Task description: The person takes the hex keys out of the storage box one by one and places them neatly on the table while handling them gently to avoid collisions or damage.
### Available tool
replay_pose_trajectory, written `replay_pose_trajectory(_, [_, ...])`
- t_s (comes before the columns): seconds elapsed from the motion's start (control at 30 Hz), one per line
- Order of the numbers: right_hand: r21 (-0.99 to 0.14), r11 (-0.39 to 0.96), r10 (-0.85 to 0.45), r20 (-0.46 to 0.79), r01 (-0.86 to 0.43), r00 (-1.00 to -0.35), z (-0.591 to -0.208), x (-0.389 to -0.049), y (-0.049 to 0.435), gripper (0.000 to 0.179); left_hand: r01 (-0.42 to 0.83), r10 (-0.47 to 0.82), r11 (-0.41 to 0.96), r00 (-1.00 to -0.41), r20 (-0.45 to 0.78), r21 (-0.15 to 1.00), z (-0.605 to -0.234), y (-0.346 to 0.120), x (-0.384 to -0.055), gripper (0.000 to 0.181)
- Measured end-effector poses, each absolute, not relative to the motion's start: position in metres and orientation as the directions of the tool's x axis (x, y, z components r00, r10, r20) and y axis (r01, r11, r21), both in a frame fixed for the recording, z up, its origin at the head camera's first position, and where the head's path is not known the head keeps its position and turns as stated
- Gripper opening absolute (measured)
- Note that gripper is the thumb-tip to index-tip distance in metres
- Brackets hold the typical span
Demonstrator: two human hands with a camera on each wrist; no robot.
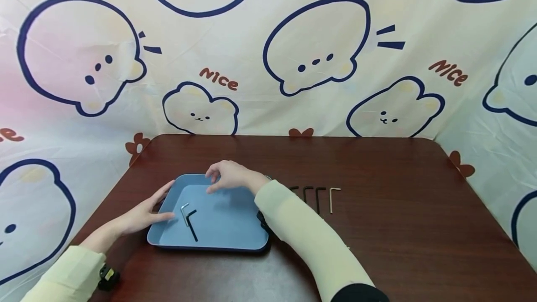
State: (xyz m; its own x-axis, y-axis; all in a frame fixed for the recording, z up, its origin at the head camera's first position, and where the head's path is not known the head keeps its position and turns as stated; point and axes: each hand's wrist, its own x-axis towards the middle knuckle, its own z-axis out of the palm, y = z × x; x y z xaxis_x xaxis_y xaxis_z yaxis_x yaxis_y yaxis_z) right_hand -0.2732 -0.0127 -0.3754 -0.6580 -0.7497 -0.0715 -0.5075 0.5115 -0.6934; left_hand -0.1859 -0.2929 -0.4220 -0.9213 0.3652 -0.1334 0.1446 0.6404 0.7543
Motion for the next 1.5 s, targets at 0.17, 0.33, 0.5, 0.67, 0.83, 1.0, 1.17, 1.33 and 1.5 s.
replay_pose_trajectory(0.17, [-0.695, 0.503, -0.763, -0.077, -0.514, -0.642, -0.380, -0.271, -0.021, 0.044, 0.144, 0.365, 0.643, -0.921, -0.136, 0.753, -0.421, -0.293, -0.186, 0.094])
replay_pose_trajectory(0.33, [-0.670, 0.514, -0.773, -0.091, -0.536, -0.628, -0.384, -0.266, -0.031, 0.042, 0.137, 0.363, 0.643, -0.921, -0.142, 0.753, -0.419, -0.292, -0.186, 0.094])
replay_pose_trajectory(0.5, [-0.669, 0.502, -0.789, -0.096, -0.548, -0.607, -0.390, -0.260, -0.041, 0.038, 0.137, 0.364, 0.645, -0.920, -0.145, 0.752, -0.419, -0.291, -0.186, 0.094])
replay_pose_trajectory(0.67, [-0.700, 0.485, -0.793, -0.099, -0.524, -0.601, -0.398, -0.258, -0.049, 0.034, 0.138, 0.367, 0.641, -0.919, -0.144, 0.755, -0.419, -0.292, -0.187, 0.094])
replay_pose_trajectory(0.83, [-0.715, 0.474, -0.800, -0.106, -0.514, -0.591, -0.409, -0.258, -0.054, 0.030, 0.143, 0.365, 0.649, -0.920, -0.141, 0.747, -0.421, -0.292, -0.187, 0.094])
replay_pose_trajectory(1.0, [-0.692, 0.490, -0.802, -0.119, -0.530, -0.586, -0.415, -0.258, -0.058, 0.027, 0.138, 0.363, 0.646, -0.921, -0.143, 0.751, -0.421, -0.293, -0.187, 0.095])
replay_pose_trajectory(1.17, [-0.676, 0.501, -0.805, -0.136, -0.540, -0.578, -0.415, -0.255, -0.060, 0.024, 0.135, 0.359, 0.649, -0.922, -0.146, 0.749, -0.421, -0.293, -0.186, 0.095])
replay_pose_trajectory(1.33, [-0.644, 0.523, -0.799, -0.141, -0.558, -0.585, -0.417, -0.252, -0.063, 0.021, 0.126, 0.353, 0.655, -0.923, -0.154, 0.745, -0.422, -0.293, -0.185, 0.096])
replay_pose_trajectory(1.5, [-0.621, 0.545, -0.779, -0.128, -0.563, -0.614, -0.420, -0.251, -0.065, 0.012, 0.129, 0.356, 0.652, -0.922, -0.152, 0.747, -0.421, -0.292, -0.186, 0.095])
